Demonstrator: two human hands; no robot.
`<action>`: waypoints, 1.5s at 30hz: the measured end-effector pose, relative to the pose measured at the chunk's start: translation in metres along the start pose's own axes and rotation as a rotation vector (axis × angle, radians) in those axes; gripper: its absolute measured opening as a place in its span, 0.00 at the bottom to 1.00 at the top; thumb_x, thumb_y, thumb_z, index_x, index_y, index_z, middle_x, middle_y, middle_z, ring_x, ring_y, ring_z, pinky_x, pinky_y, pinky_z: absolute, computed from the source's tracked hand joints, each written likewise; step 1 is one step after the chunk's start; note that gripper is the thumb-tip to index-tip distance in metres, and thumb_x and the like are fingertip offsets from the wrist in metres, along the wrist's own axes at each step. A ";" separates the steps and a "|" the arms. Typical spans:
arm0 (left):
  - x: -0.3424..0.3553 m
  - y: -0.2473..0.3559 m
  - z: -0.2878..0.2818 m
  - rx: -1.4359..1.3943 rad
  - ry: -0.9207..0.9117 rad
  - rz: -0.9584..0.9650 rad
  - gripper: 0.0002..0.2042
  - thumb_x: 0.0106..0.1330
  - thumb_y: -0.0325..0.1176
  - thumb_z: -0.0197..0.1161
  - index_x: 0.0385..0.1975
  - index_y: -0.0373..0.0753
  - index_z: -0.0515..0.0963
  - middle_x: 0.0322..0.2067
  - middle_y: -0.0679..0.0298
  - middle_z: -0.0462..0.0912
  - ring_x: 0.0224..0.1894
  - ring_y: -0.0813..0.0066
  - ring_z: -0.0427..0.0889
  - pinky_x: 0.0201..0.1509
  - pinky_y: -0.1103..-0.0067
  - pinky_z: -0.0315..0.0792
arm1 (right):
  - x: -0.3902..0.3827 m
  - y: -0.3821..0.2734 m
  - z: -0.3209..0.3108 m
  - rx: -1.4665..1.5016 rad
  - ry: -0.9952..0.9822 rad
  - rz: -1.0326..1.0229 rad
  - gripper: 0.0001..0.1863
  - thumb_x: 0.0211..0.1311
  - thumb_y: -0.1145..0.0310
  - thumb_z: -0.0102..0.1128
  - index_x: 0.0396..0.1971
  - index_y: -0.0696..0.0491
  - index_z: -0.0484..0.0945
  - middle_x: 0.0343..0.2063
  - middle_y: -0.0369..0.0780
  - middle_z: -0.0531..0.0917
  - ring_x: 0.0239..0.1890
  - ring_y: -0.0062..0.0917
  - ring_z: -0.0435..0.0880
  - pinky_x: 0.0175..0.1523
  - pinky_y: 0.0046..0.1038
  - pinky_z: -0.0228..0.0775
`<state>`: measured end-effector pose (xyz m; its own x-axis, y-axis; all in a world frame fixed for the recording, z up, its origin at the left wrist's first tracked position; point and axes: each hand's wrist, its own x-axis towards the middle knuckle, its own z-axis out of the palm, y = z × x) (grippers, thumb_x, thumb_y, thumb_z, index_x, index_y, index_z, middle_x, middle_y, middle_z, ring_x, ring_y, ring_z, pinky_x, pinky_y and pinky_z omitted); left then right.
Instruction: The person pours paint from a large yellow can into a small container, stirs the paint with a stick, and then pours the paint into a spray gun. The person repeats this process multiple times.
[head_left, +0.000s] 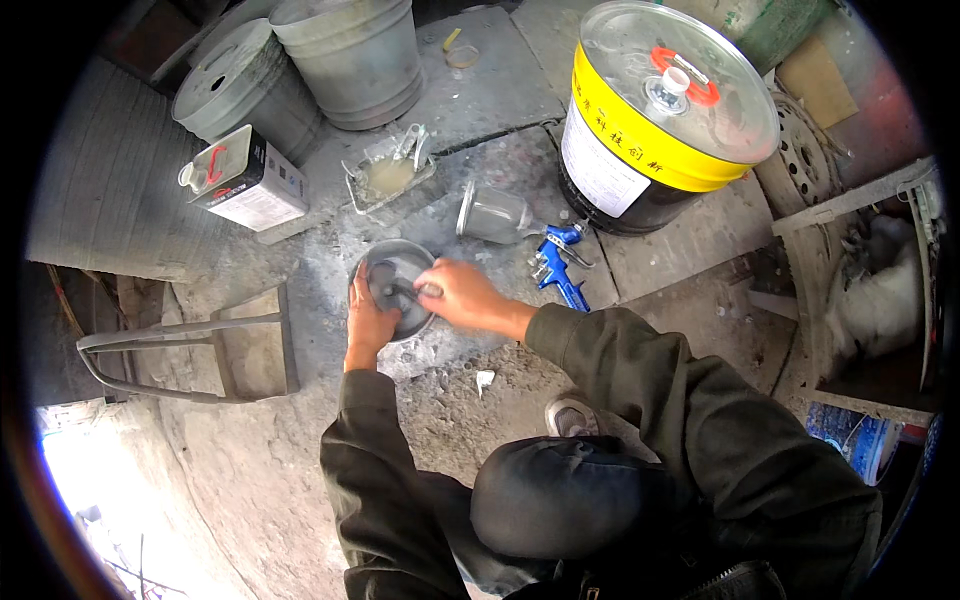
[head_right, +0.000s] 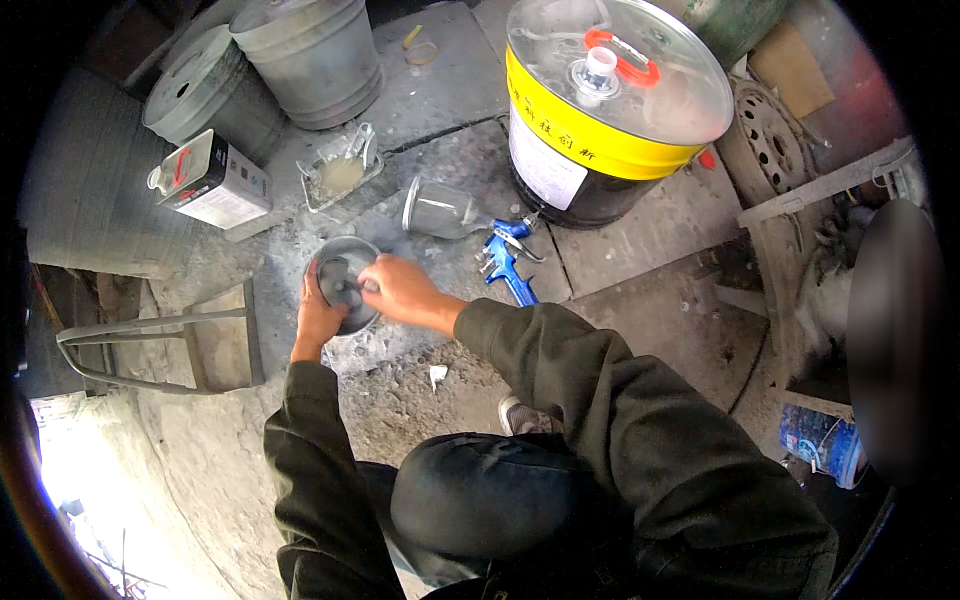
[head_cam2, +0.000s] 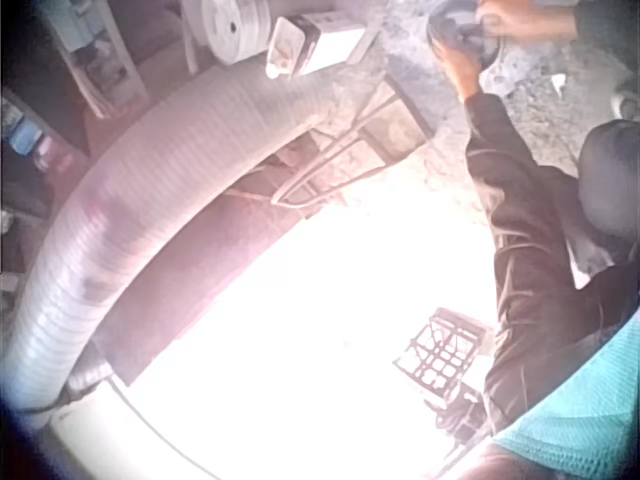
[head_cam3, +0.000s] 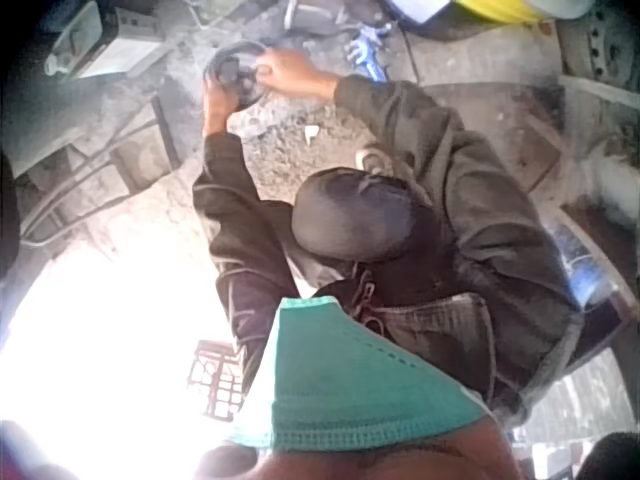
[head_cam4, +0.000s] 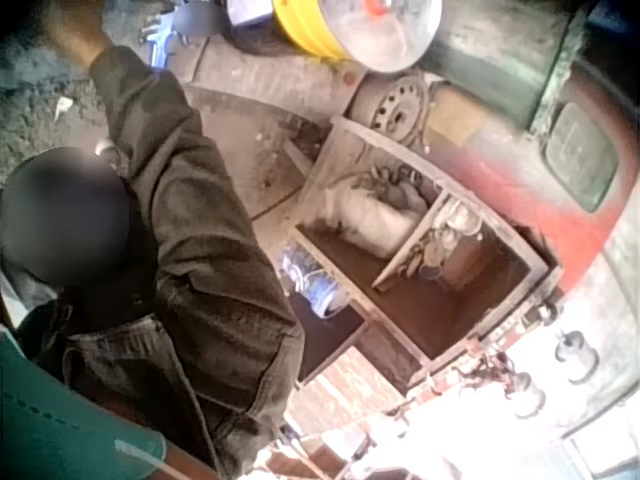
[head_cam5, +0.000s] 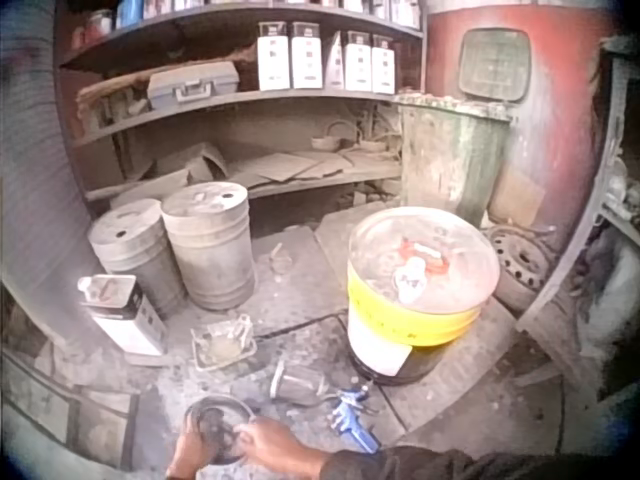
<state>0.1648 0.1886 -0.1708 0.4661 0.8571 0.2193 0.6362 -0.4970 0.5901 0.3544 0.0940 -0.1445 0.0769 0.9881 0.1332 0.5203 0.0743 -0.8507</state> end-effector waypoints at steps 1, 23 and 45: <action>0.000 -0.001 -0.001 -0.050 -0.055 -0.079 0.34 0.50 0.23 0.64 0.62 0.43 0.65 0.51 0.51 0.78 0.49 0.50 0.81 0.51 0.62 0.74 | 0.004 0.001 0.000 0.082 0.040 0.104 0.12 0.51 0.63 0.65 0.34 0.54 0.84 0.34 0.48 0.84 0.39 0.42 0.83 0.44 0.40 0.74; 0.001 -0.019 -0.021 0.220 -0.197 -0.261 0.24 0.56 0.29 0.60 0.55 0.34 0.69 0.45 0.47 0.80 0.47 0.46 0.80 0.53 0.61 0.72 | -0.001 0.003 0.002 -0.093 0.021 -0.117 0.12 0.54 0.63 0.63 0.38 0.51 0.84 0.32 0.43 0.80 0.37 0.40 0.82 0.40 0.42 0.74; -0.011 0.000 -0.012 -0.089 -0.081 -0.192 0.36 0.49 0.22 0.67 0.62 0.46 0.65 0.45 0.50 0.81 0.47 0.51 0.81 0.55 0.64 0.72 | -0.004 0.006 0.015 0.020 0.045 -0.027 0.13 0.55 0.64 0.65 0.39 0.52 0.83 0.33 0.41 0.80 0.34 0.39 0.82 0.39 0.38 0.75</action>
<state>0.1521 0.1805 -0.1634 0.3915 0.9195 0.0352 0.6629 -0.3083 0.6823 0.3442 0.0930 -0.1579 0.1017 0.9787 0.1783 0.5052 0.1036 -0.8568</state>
